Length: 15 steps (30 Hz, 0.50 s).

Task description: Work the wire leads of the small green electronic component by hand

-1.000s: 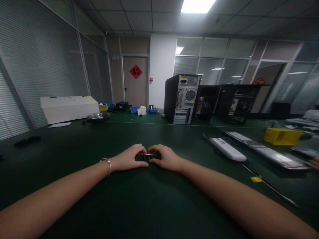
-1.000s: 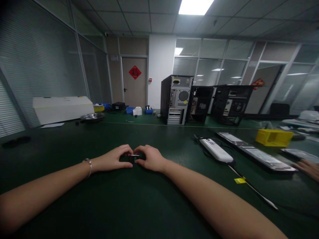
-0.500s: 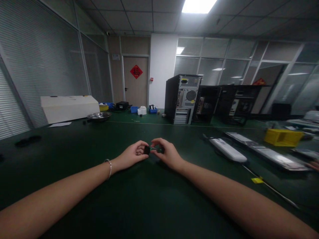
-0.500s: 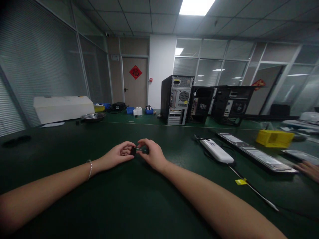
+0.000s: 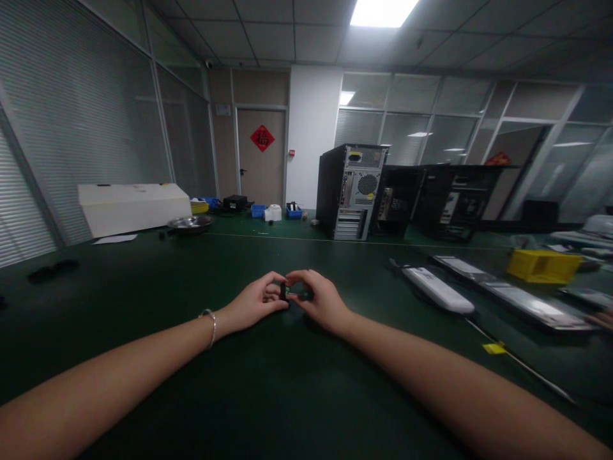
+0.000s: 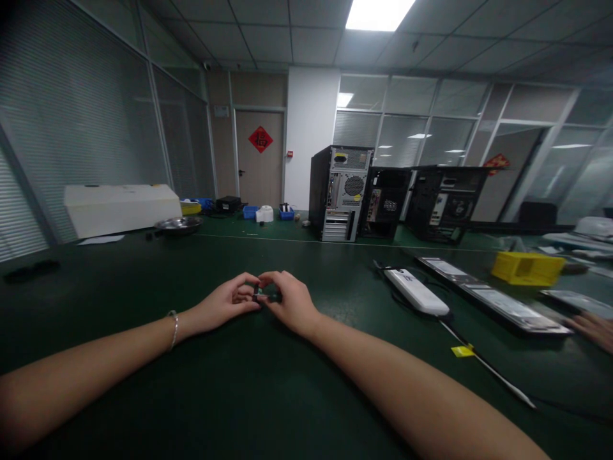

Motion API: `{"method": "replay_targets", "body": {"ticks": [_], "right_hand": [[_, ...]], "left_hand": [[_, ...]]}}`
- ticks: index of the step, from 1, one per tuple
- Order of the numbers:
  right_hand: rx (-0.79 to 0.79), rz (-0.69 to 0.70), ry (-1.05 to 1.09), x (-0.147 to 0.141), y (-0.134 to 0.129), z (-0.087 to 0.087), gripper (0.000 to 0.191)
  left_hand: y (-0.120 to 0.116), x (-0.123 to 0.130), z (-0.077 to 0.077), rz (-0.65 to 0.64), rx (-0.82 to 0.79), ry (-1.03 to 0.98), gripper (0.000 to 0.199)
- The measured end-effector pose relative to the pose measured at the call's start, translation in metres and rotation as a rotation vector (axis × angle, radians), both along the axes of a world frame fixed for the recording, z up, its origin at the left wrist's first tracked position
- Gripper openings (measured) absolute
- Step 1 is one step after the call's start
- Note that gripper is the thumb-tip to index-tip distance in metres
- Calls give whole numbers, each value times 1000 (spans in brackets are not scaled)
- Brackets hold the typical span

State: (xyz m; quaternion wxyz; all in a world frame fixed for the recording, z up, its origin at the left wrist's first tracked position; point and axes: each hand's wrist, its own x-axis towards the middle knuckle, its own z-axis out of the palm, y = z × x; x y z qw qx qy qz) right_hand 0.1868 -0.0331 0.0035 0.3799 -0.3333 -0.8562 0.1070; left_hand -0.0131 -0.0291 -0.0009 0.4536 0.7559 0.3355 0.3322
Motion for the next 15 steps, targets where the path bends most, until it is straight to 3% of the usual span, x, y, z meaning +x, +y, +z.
{"method": "replay_targets", "body": {"ticks": [4,8,15], "right_hand": [[5,14,15,-1,0,0,32],[-1,23,54,-1,2,-2,33],[18,54,68,-1,4,-3,31]], "left_hand": [[0,-1,1,-20,-27,-26,36],[0,1,3,-73,-154,-119,38],[-1,3,9,-40,-227,-174,37]]}}
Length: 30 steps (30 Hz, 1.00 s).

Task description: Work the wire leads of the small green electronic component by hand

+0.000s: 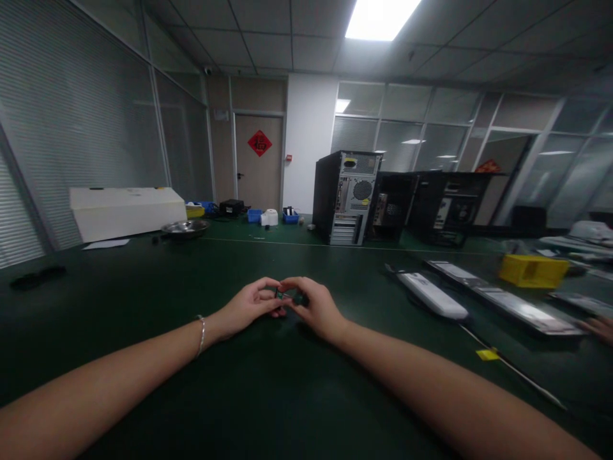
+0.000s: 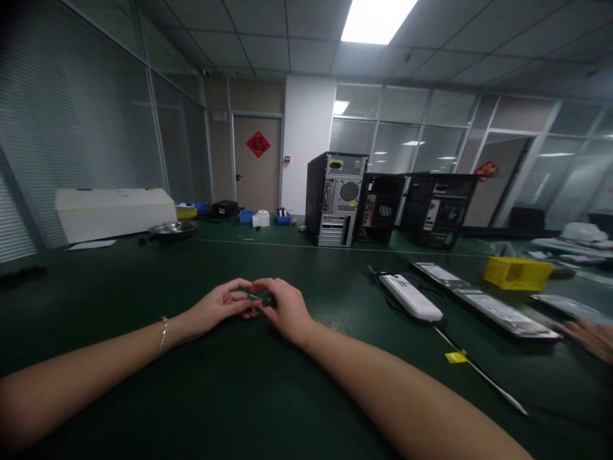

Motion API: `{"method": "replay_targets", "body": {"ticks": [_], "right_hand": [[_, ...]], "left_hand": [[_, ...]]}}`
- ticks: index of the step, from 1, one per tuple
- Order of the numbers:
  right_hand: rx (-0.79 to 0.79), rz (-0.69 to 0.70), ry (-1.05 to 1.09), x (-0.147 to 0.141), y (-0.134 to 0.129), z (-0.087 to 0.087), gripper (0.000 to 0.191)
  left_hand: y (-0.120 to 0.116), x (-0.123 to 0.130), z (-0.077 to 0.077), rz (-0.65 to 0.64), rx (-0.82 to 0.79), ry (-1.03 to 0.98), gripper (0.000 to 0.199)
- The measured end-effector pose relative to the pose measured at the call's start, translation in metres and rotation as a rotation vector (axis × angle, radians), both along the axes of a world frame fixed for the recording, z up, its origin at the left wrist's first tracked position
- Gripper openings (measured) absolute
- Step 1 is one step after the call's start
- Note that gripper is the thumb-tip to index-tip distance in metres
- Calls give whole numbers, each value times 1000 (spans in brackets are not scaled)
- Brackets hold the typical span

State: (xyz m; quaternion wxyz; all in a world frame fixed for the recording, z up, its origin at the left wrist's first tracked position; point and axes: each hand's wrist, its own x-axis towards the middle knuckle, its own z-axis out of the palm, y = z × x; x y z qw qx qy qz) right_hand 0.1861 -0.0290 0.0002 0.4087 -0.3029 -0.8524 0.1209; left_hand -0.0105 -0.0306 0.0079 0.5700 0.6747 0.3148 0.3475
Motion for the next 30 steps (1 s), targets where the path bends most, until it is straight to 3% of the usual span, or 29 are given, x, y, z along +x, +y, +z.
{"method": "replay_targets", "body": {"ticks": [10,21,30], "right_hand": [[69,47,-102,-1,-1,1,31],[134,-80,-456,3,3,3,40],[141,-124,-551,0,2,2,37]], "left_hand": [[10,-4,-10,77,96,-3,40],[15,-5,-10,132,89,106,40],[20,-7,-11,116,56,120,40]]}}
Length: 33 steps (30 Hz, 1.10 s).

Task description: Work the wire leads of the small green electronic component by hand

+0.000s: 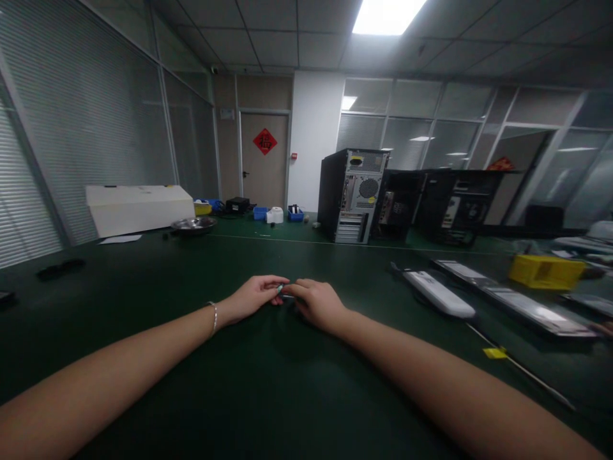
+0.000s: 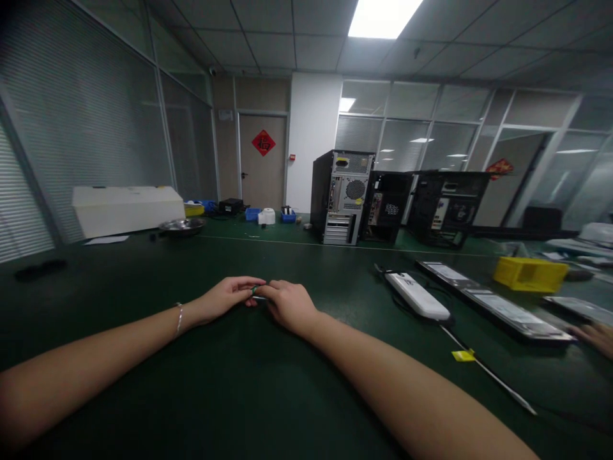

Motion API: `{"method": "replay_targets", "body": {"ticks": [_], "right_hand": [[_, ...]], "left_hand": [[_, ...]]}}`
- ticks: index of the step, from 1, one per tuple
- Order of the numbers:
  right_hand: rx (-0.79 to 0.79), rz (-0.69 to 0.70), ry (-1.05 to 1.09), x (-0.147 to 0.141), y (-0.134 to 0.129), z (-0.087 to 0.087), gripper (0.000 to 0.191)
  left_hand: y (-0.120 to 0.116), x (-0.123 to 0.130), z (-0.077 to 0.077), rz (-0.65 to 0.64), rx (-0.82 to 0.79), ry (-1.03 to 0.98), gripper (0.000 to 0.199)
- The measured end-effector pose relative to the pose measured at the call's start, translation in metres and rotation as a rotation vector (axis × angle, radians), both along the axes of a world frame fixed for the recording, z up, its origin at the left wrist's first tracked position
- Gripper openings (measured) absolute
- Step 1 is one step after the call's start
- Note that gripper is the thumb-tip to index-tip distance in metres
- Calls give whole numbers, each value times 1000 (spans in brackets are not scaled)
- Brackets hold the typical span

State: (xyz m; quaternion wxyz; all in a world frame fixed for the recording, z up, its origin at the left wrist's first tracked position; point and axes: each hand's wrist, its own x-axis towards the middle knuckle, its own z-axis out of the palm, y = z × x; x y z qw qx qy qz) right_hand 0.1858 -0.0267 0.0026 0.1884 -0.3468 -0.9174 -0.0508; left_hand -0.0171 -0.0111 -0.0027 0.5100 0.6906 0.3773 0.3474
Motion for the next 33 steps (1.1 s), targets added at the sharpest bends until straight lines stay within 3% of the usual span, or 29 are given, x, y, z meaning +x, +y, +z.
{"method": "replay_targets", "body": {"ticks": [6,12,18,27,33], "right_hand": [[-47,18,42,0,0,0,32],[-153,111,190,4,5,-5,32],[-236,-66,323,5,9,-4,30],[-81,-75,196,3,17,-10,33],[-94,-42,170,3,14,-9,32]], "left_hand": [[1,-2,-1,-56,9,-1,40],[0,-2,-4,-32,96,-33,34],[1,-4,-1,57,83,2,28],[0,-5,-4,34,64,-15,37],[1,-4,-5,44,90,-1,34]]}}
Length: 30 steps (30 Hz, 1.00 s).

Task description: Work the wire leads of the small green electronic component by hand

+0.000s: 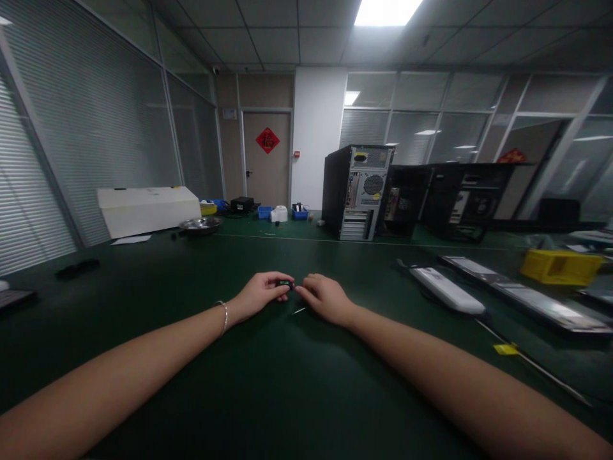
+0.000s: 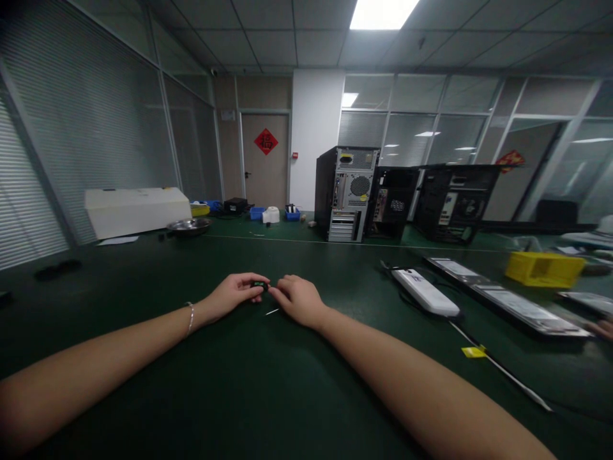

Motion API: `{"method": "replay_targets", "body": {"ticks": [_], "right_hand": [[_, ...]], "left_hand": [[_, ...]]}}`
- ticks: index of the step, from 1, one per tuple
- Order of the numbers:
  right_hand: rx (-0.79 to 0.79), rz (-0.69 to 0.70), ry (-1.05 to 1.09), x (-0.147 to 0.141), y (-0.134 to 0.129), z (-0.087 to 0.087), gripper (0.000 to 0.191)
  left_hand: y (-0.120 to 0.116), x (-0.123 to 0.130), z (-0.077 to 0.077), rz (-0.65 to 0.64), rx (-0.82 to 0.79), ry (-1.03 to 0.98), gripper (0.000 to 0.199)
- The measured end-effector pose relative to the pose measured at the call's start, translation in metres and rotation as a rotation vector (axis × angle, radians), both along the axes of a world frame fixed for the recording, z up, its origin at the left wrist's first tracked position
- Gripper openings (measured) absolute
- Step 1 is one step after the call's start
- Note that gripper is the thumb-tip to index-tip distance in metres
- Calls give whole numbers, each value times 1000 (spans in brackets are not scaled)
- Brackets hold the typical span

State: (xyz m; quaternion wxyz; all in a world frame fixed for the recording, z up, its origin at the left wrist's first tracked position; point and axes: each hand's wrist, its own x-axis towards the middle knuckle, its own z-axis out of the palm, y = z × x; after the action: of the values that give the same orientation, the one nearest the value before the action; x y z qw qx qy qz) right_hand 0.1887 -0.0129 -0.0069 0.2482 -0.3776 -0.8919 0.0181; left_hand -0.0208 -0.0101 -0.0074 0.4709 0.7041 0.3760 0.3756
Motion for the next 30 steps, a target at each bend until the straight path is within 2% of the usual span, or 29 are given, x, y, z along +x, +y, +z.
{"method": "replay_targets", "body": {"ticks": [5,11,14,18,23,30], "right_hand": [[5,83,-15,0,-4,4,32],[-26,276,-78,0,-10,10,26],[-32,313,-97,0,-13,11,19],[-35,202,-15,-1,-13,8,17],[12,-79,0,-2,-6,2,30],[33,-63,-39,-2,-5,2,35]], "left_hand": [[-1,0,1,6,13,15,33],[-1,0,1,5,35,32,32],[0,0,1,5,29,12,33],[-1,1,2,-1,12,-10,32],[-2,1,2,3,13,1,30],[-5,2,4,-27,64,44,30]]}}
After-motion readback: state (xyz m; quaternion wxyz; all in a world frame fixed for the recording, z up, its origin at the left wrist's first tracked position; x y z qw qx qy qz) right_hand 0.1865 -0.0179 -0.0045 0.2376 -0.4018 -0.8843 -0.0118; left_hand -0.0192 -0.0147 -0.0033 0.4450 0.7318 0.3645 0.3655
